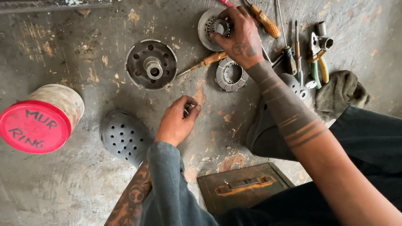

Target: Assembling internal motorcycle engine components, specifically focusing on the clutch housing and gear assembly.

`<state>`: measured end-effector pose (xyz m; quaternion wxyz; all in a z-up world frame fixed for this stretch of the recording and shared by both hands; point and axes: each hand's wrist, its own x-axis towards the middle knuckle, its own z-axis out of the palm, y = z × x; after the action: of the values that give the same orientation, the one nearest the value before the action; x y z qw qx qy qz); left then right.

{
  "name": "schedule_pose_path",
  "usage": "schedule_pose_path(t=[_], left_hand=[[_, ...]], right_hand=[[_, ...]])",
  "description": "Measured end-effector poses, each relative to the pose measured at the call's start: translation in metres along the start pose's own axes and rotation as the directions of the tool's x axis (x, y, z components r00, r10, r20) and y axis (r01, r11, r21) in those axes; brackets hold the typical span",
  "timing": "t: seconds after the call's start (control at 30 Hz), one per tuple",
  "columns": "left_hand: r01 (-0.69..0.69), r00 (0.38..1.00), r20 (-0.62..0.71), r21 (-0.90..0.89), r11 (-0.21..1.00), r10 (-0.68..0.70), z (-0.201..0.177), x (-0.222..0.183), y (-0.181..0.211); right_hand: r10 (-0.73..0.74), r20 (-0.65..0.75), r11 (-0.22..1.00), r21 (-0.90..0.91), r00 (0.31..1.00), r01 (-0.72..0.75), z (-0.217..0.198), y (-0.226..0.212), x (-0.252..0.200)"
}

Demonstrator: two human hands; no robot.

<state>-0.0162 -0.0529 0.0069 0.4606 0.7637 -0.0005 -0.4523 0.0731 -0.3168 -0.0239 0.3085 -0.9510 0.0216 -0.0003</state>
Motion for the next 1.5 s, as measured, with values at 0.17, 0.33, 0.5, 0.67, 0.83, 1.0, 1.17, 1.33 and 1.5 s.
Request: schedule_pose_path(t=[0.17,0.33,0.5,0.67,0.83,1.0,1.17,1.33,1.5], left_hand=[[-0.007,1.000,-0.018,-0.026,1.000,0.007,0.001,0.002,-0.003],[-0.010,1.000,-0.025,-0.026,1.000,0.010,0.001,0.002,-0.006],[0.023,1.000,-0.007,-0.061,0.998,-0.023,-0.003,0.001,-0.001],[-0.004,1.000,0.023,-0.191,0.982,0.009,-0.003,0.002,-0.004],[-0.228,0.970,-0.008,-0.363,0.903,0.241,-0.008,0.001,0.004],[-0.338,0.921,0.015,-0.463,0.819,0.389,-0.002,0.005,-0.011],[-0.469,0.867,-0.114,-0.510,0.721,0.484,0.016,0.006,-0.040],[-0.471,0.870,-0.150,-0.531,0.704,0.469,0.022,0.015,-0.055],[-0.395,0.907,-0.156,-0.640,0.659,0.391,0.021,0.009,-0.055]], right_hand=[[-0.004,-0.025,1.000,0.009,1.000,0.004,-0.004,-0.014,0.001],[-0.007,-0.031,0.999,0.036,1.000,0.008,-0.001,-0.012,0.001],[-0.072,-0.081,0.996,0.055,0.994,0.077,-0.002,-0.017,0.000],[0.181,0.022,0.703,0.697,0.983,-0.144,0.011,0.007,-0.017],[0.669,0.458,-0.225,0.875,0.585,-0.429,0.032,-0.039,-0.070],[0.589,0.756,-0.577,0.641,0.286,-0.506,0.095,-0.009,-0.161],[0.481,0.841,-0.632,0.530,0.250,-0.565,0.084,-0.058,-0.162],[0.458,0.787,-0.497,0.613,0.414,-0.614,0.049,-0.066,-0.146],[0.358,0.592,0.435,0.578,0.722,-0.690,-0.009,-0.090,-0.118]])
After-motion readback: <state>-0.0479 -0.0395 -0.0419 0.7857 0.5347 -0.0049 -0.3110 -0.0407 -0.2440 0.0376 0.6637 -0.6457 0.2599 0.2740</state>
